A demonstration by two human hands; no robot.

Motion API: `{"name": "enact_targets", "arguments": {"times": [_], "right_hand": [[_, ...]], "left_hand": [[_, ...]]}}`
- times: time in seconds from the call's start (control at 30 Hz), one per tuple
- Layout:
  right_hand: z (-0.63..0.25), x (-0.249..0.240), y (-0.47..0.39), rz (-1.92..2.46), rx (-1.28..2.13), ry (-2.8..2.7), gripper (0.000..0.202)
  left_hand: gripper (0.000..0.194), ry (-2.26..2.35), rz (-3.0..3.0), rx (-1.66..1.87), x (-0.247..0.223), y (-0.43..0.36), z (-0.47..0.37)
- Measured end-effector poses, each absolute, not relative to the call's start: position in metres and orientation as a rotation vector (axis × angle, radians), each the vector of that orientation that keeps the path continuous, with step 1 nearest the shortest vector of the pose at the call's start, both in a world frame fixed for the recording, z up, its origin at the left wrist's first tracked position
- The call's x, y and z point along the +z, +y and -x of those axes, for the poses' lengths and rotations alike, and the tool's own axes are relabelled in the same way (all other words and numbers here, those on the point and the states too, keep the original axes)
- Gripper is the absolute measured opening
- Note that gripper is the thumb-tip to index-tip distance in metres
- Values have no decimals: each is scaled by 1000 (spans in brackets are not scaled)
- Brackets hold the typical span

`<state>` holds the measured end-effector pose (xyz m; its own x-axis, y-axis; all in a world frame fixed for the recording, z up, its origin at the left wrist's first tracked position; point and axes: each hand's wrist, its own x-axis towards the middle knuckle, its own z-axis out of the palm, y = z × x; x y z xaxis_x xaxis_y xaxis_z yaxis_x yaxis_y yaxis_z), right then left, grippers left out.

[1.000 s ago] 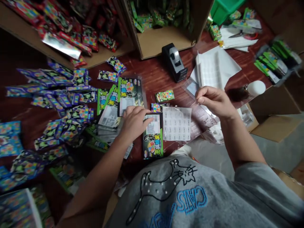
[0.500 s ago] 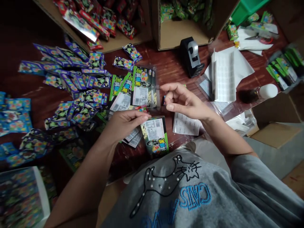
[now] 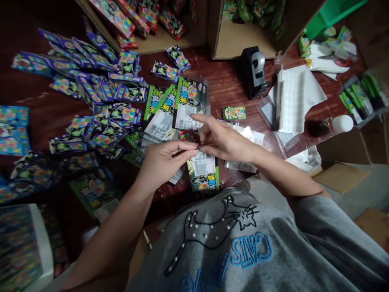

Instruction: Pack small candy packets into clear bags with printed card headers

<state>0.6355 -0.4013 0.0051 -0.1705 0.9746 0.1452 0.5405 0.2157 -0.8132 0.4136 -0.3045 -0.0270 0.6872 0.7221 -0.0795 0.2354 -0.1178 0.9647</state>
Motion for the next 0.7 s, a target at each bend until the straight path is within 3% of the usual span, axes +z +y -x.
{"name": "enact_targets", "arguments": {"times": [0.17, 0.47, 0.57, 0.7], "right_hand": [[-626, 7, -412, 1604, 428, -1980, 53], [-620, -8, -423, 1511, 500, -1871, 74], [-628, -8, -441, 1522, 508, -1571, 83], [-624, -22, -465, 1517, 663, -1171, 100]], "left_hand": [[15, 796, -1663, 474, -24, -303, -411], [40, 784, -1567, 336, -32, -286, -410], [46, 910, -1542, 562, -25, -272, -390], [70, 983, -1267, 1005, -20, -283, -363]]}}
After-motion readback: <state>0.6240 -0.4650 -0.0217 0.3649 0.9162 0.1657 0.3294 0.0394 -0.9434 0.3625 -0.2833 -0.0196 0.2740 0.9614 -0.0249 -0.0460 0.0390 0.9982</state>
